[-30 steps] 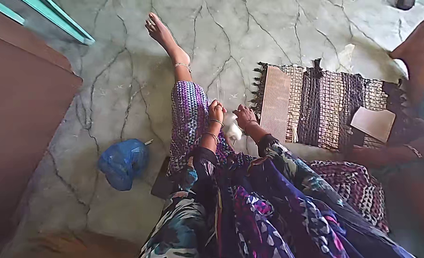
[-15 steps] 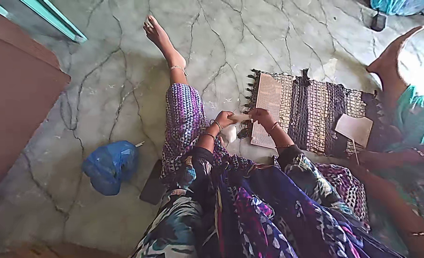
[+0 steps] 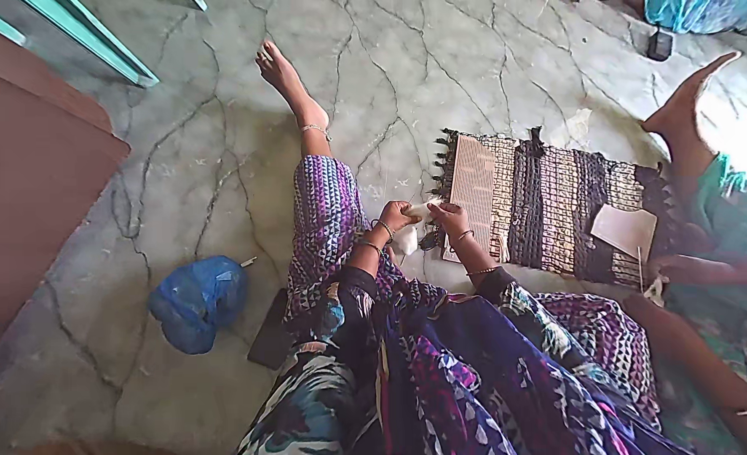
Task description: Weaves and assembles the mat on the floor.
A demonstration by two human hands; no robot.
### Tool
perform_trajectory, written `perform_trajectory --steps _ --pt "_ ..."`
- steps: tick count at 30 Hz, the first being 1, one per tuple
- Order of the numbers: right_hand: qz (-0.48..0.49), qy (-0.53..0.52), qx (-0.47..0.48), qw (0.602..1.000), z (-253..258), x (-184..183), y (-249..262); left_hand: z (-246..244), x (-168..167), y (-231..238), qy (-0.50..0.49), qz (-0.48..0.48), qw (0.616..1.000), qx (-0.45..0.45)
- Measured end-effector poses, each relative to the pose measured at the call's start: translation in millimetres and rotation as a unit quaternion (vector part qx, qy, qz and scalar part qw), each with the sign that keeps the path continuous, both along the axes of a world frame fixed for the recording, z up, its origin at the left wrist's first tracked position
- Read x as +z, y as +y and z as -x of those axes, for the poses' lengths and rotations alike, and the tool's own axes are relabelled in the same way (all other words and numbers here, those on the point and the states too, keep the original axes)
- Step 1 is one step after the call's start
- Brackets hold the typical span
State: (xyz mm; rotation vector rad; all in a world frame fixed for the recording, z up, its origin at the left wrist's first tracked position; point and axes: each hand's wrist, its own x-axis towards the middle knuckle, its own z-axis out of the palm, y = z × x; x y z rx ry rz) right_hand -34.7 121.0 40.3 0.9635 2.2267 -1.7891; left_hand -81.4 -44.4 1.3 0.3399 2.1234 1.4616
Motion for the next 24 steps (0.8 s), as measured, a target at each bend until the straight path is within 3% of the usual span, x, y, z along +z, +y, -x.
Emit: perform_trajectory --steps 5,10,15,18,22,24 --pt "0.074 0.012 -0.034 0.997 -3.1 3.0 5.0 -5.1 16.5 -1.3 0.027 -0.005 1.0 0.01" --pt "0.095 0.001 -0.07 0.993 -12.4 7.0 29.1 -7.1 45.9 5.3 -0.026 -0.004 0.998 0.057" --pt "0.126 0.0 -0.131 0.983 -31.9 -0.6 69.3 -12.0 23.0 -3.6 -0.004 0.02 0.998 0.063" --pt "0.145 0.0 -0.157 0.977 -46.8 -4.1 92.3 -11.9 12.7 -5.1 0.03 0.099 0.992 0.065" --pt "0.163 0.009 -0.14 0.977 -65.2 -3.7 105.9 -11.9 8.6 9.4 0.095 0.217 0.969 0.074" --pt "0.179 0.012 -0.116 0.977 -71.6 -3.1 106.8 -19.2 14.9 22.4 0.168 0.187 0.964 0.088"
